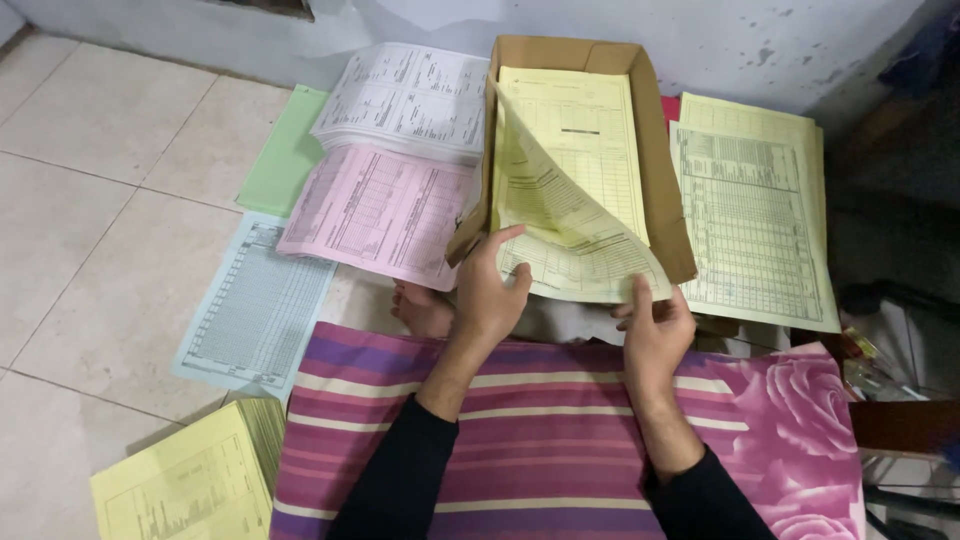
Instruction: Sorting and organizing printed yellow and white forms into a cardboard box
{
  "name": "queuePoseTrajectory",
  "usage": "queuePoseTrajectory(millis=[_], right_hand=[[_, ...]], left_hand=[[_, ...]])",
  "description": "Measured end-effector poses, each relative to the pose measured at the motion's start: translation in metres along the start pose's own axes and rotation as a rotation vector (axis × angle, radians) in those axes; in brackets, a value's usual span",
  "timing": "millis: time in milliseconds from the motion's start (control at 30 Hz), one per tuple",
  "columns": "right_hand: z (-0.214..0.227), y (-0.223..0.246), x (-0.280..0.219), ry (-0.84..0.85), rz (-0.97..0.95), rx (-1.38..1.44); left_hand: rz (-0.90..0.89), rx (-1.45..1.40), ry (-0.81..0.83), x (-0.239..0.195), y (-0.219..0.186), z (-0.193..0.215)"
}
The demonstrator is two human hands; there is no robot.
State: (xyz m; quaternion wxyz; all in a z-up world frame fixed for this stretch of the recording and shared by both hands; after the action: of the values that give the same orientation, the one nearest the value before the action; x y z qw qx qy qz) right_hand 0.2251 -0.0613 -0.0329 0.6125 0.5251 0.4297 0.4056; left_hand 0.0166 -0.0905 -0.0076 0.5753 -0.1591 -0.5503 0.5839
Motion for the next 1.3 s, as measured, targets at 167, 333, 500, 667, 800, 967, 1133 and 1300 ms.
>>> queuePoseTrajectory(millis=[167,333,500,667,800,967,1133,1300], right_hand=[[0.005,-0.033,0.024,-0.011,-0.221,0.055],[0.007,-0.053,0.036,0.004,-0.284,0.072],[0.004,-0.052,0.039,0.031,-0.315,0.075],[0.008,-0.115,0.092,-0.001,-0.286,0.026],[-0.014,-0.049,0.057,0.028,-0.298,0.045],[-0.001,-0.007,0.028,0.0,-0.021,-0.144],[0.002,-0.016,0.03,-0.024,0.121,-0.212],[0.004,-0.014,0.04,-0.099,0.425,-0.47]], left_hand=[[-0.022,0.019,-0.048,0.003,0.001,0.003],[-0.043,0.119,-0.055,0.002,-0.007,0.008],[0.014,0.426,0.14,0.001,-0.054,0.036],[0.07,0.511,0.374,0.001,-0.054,0.042],[0.153,0.587,0.454,0.004,-0.052,0.033],[0.095,0.622,0.413,-0.001,-0.023,0.02],[-0.006,0.45,0.175,-0.006,0.017,0.008],[-0.144,0.64,0.079,-0.009,0.066,-0.008]])
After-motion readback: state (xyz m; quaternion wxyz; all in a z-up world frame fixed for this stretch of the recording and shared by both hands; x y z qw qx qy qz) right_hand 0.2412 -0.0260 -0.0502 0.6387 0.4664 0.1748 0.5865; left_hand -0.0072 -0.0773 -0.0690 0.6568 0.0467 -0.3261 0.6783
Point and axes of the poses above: each hand's wrist, its own x-axis towards the middle knuckle, its own z-axis out of the back of the hand, y = z × x, the point moved 1 cm from there along x, towards the middle knuckle, and after that the axes turned 13 degrees about -z, right-handed, at the moved point
